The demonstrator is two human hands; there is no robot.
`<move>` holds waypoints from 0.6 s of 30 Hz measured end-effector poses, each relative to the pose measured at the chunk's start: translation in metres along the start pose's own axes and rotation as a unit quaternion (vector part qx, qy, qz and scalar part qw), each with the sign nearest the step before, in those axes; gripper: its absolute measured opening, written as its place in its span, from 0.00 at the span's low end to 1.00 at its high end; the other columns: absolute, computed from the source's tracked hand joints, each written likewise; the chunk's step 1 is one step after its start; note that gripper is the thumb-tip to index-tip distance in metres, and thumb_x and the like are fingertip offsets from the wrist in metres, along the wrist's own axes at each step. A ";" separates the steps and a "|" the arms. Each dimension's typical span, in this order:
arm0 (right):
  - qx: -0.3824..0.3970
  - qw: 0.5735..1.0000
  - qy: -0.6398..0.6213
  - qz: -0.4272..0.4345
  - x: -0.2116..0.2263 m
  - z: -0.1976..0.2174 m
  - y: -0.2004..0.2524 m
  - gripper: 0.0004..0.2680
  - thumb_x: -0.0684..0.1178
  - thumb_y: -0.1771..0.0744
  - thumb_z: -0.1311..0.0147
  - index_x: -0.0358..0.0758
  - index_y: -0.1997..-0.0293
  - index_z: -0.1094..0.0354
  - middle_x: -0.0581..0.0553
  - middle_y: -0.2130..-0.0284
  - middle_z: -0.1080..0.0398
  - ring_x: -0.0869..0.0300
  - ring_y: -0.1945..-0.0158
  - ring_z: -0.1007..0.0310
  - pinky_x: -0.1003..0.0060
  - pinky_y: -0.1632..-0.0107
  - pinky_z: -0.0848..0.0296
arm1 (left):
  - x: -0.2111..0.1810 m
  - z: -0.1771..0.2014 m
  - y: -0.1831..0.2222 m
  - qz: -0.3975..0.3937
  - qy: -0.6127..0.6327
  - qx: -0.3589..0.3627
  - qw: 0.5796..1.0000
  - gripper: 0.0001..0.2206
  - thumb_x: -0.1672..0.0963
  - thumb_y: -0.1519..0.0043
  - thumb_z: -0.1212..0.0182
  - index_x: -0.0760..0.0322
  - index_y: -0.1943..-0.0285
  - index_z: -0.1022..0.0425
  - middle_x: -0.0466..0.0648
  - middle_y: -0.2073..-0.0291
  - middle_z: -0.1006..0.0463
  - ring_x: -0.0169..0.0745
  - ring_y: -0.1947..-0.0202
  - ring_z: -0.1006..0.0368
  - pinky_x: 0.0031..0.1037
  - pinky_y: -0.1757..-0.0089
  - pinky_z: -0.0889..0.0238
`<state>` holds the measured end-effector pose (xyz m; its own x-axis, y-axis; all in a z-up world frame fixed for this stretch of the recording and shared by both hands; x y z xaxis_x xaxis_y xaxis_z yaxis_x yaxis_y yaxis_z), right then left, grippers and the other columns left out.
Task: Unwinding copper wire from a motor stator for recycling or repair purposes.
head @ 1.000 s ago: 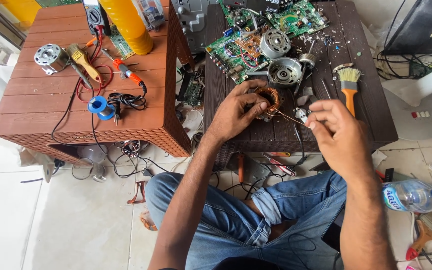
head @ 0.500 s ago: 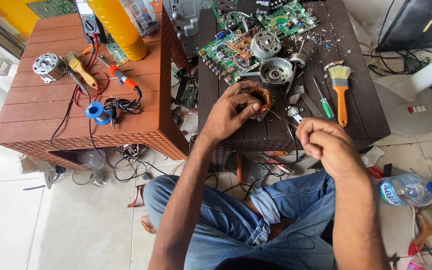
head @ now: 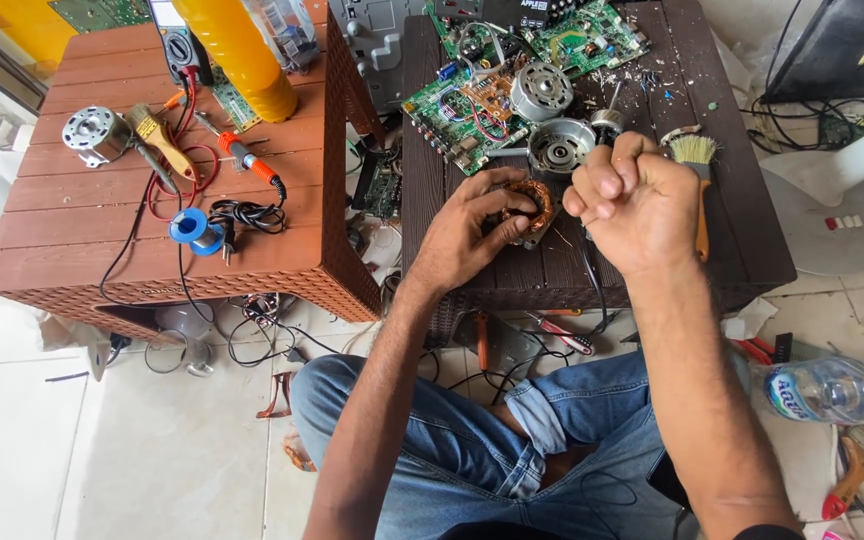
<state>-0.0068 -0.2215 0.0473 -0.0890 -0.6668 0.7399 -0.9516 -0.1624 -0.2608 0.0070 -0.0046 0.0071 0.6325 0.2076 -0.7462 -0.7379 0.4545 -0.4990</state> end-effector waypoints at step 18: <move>-0.041 0.996 0.071 0.016 -0.014 -0.038 0.038 0.03 0.38 0.45 0.59 0.39 0.81 0.48 0.44 0.86 0.49 0.68 0.84 0.55 0.72 0.75 0.50 | -0.004 -0.003 0.001 -0.029 -0.101 0.001 0.994 0.07 0.51 0.33 0.39 0.51 0.54 0.17 0.47 0.40 0.28 0.57 0.36 0.32 0.50 0.46 0.32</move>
<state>-0.0530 -0.1905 0.0505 -0.1558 -0.5598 0.8138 -0.9677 -0.0789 -0.2396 0.0028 -0.0073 0.0087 0.7092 0.3498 -0.6122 -0.6977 0.4731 -0.5380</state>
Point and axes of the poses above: each hand's wrist, its own y-axis away from the middle knuckle, its own z-axis out of the back of the hand, x = y × z, the point moved 1 cm from there along -y, towards the middle knuckle
